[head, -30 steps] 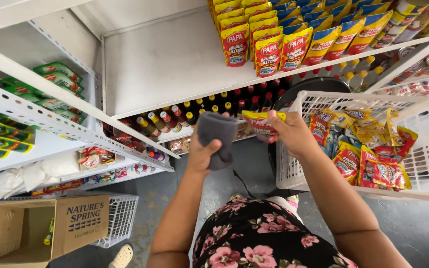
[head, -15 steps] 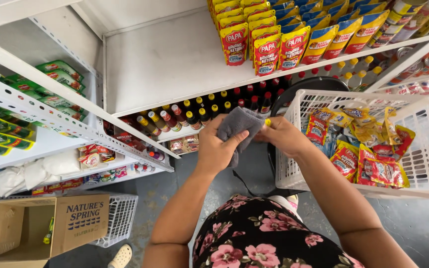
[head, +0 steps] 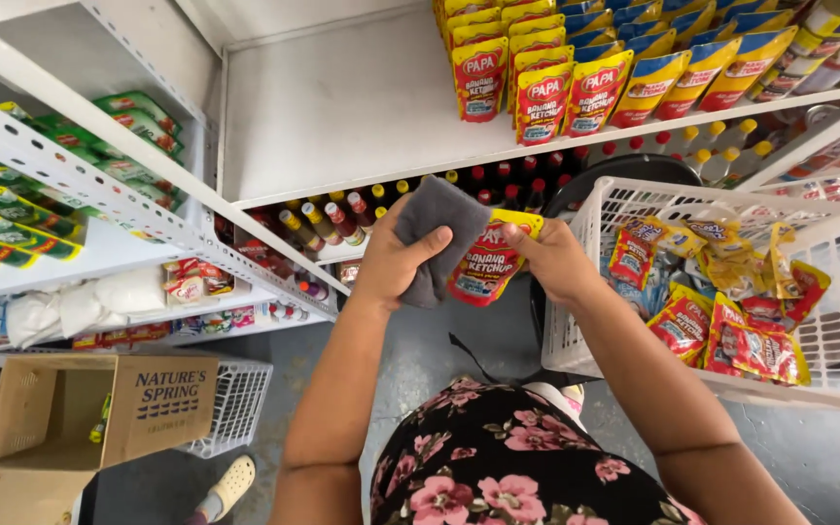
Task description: Organizing and stocking condiment pouches on grocery store shelves while occasionally wiping the surfaces down.
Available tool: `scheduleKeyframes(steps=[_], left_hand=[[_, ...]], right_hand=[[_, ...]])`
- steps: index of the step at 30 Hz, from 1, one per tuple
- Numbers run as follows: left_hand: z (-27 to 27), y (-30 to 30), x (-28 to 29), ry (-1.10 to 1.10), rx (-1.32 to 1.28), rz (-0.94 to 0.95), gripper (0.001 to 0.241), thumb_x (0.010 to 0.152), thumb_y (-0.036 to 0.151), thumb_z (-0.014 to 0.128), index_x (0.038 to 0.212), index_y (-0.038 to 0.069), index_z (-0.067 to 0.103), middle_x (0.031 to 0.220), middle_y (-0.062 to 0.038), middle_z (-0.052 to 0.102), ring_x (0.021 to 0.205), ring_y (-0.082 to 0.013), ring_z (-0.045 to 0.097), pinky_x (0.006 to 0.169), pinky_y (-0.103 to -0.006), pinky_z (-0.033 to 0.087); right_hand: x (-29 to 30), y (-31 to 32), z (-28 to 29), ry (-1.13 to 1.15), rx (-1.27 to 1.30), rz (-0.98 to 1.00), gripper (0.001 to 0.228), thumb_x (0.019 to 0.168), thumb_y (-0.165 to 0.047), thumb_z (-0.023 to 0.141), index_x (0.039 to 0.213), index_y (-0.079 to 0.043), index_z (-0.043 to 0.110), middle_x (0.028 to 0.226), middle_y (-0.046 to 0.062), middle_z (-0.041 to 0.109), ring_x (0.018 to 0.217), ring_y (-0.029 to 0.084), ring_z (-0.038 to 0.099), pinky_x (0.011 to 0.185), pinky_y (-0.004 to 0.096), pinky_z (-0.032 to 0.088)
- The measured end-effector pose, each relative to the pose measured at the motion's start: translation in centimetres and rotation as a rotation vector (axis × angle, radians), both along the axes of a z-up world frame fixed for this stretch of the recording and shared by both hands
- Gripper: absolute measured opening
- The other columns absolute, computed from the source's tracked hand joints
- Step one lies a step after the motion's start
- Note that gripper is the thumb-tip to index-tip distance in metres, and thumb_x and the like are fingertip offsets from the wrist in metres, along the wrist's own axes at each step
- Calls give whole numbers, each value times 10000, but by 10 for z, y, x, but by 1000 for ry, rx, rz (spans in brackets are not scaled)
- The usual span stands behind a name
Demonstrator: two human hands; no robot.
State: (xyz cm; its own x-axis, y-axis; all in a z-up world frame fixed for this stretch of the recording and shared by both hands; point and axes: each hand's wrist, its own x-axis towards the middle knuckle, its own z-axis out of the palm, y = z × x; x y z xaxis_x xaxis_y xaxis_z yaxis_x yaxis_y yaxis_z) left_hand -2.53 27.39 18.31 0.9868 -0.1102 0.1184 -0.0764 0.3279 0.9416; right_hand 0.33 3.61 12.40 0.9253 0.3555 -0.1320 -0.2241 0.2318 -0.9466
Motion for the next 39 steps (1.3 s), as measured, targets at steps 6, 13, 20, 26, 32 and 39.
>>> scheduleKeyframes(steps=[6,13,20,26,32,39], left_hand=[[-4,-4,-5,4,227,47,440,822,64,836,1223,6,663,1073,-54,756,963,-132,716,869,-308,589],[-21,2,-2,-48,118,177,310,856,11,805,1142,-22,690,1020,-51,770,911,-135,723,838,-309,595],[-33,4,-4,38,-10,31,347,858,32,803,1180,-7,682,1072,-54,752,951,-135,713,865,-308,586],[-56,-6,1,201,-26,9,328,851,64,804,1152,-6,697,1033,-56,765,900,-144,718,811,-319,593],[-63,-14,10,192,60,90,282,856,61,805,1110,-24,717,1001,-70,775,862,-152,722,781,-325,593],[-55,-36,30,179,114,37,286,865,57,787,1132,-20,717,1014,-67,770,878,-152,723,800,-320,589]], right_hand=[[6,2,-1,-45,-14,107,358,1023,-262,623,1224,28,686,1072,61,760,947,137,713,829,314,583],[8,1,-1,-90,-64,170,326,990,-239,630,1181,14,704,1057,31,760,964,115,715,893,289,583],[14,-5,-35,-136,-76,21,282,1032,-193,652,1060,76,733,955,49,748,895,104,677,860,293,563],[15,-10,-32,-30,-35,82,301,1013,-212,634,1103,58,732,996,61,760,907,111,690,861,305,570],[19,-15,-12,-93,-76,188,307,982,-214,634,1175,16,700,1081,33,754,1001,93,685,947,281,530],[41,-29,-44,-77,-220,69,287,1015,-233,667,1034,32,777,898,-8,732,828,65,600,807,275,519]])
